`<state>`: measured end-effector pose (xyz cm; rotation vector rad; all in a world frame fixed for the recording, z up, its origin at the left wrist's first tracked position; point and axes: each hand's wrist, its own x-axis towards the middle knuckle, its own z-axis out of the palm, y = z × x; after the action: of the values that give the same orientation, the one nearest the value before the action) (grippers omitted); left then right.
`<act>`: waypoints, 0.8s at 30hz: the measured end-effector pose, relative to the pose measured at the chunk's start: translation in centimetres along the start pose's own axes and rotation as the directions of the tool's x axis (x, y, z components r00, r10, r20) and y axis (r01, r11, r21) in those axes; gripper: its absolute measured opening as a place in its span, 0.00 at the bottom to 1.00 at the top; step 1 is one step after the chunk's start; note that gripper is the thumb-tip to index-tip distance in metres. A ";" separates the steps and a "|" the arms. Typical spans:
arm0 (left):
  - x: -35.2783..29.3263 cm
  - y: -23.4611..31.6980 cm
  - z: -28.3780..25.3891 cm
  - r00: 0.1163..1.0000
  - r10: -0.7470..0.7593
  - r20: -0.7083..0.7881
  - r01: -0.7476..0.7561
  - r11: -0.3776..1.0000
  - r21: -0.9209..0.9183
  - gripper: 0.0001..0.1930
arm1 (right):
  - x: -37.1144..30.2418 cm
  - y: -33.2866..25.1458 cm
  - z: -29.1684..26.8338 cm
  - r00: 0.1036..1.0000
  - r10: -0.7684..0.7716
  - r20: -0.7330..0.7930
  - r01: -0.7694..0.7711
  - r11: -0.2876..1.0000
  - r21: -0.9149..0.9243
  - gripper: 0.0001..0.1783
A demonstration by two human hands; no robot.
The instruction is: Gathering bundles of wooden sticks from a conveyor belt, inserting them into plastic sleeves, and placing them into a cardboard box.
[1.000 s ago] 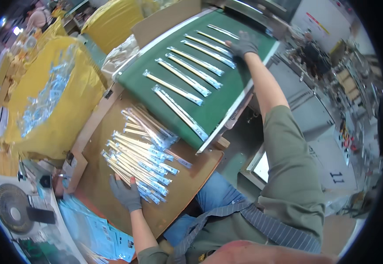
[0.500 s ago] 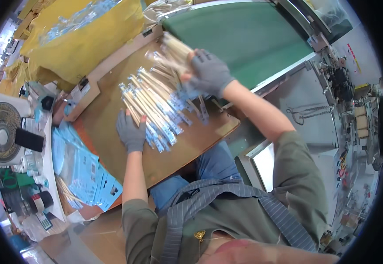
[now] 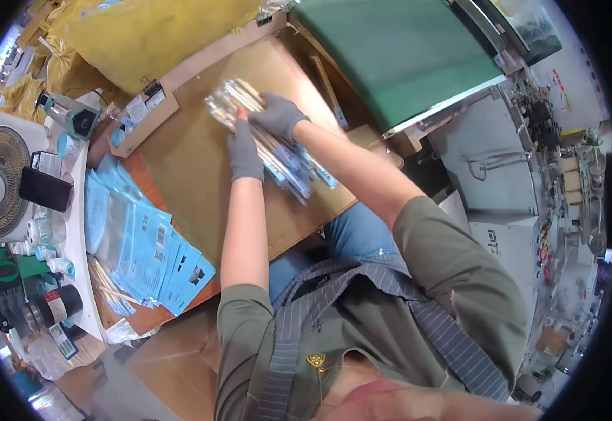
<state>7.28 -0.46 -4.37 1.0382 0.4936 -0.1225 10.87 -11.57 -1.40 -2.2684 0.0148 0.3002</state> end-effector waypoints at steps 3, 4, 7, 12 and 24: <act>0.4 -0.8 -0.7 0.987 0.148 0.066 -0.142 0.986 -0.084 0.33 | 0.9 1.6 -0.3 0.920 -0.123 -0.371 0.074 0.987 -0.143 0.47; 0.6 -0.8 -1.5 0.988 0.153 0.036 -0.151 0.987 -0.056 0.33 | 1.3 2.5 -1.7 0.841 -0.131 -0.526 -0.005 0.968 -0.249 0.47; -0.5 -0.7 -1.5 0.989 0.147 0.019 -0.147 0.989 -0.001 0.33 | 0.6 4.1 -8.0 0.843 0.503 -0.189 -0.494 0.864 0.095 0.49; 0.7 -1.4 -0.4 0.990 0.035 0.134 0.004 0.960 -0.280 0.33 | -1.2 1.1 -0.7 0.989 0.035 -0.146 -0.059 0.985 -0.161 0.52; -10.2 6.7 -1.1 0.860 0.449 0.241 -0.477 0.876 0.070 0.26 | -8.3 -4.5 -1.5 0.921 -0.388 -0.019 0.193 0.413 0.890 0.31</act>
<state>0.08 2.55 5.09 1.2284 0.0234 0.1650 3.66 -10.50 4.75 -1.1267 -0.2761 0.2350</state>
